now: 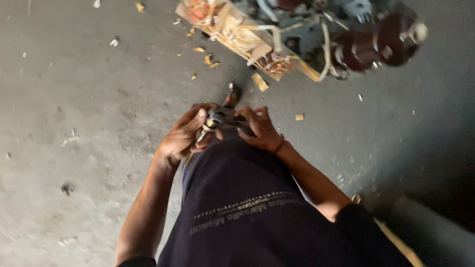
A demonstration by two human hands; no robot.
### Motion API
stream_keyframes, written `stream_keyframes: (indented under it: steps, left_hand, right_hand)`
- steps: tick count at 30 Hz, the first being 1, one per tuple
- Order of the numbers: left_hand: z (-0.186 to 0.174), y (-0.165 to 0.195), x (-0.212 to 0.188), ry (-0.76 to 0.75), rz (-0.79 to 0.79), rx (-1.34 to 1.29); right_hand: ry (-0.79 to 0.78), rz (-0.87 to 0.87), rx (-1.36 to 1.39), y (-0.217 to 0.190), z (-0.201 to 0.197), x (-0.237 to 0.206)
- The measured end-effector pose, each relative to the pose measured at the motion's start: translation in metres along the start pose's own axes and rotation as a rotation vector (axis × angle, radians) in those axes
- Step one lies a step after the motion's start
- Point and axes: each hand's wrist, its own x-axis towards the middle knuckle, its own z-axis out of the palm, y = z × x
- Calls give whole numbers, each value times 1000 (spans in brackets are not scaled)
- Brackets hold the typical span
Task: The person kneels over an electrical component with porcelain bushings on the workshop floor and removes small metal fittings and fasteners from it. They use pliers to grip and turn parts, work pieces loose by hand, and set removed hardware aside.
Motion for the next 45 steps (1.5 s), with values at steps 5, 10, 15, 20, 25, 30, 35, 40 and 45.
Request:
stream_keyframes:
  steps: [5,10,15,20,25,30,35,40,45]
  left_hand:
    - [-25,-18,4,191,133,89]
    - [-36,-29,7,252,245,52]
    - [-28,-32,13,300,276,40]
    - [-26,-22,19,263,416,-287]
    - [-18,5,33,149,626,-426]
    - [-1,17,39,15,693,-460]
    - [4,13,32,98,643,-393]
    - [12,12,26,138,552,-356]
    - [16,16,24,163,533,-271]
  right_hand:
    - [119,627,495,26,24,-4]
    - [661,916,612,103,12,41]
    - [1058,771,174,152,-25,94]
    - [799,873,639,110,-27,97]
    - [-280,476,1083,-32,-10,70]
    - [-101,216,824,-82,-33,63]
    - [123,188,549,-70,-45,51]
    - [214,357,588,-66,-49,38]
    - [152,363,818,-68,-54,38]
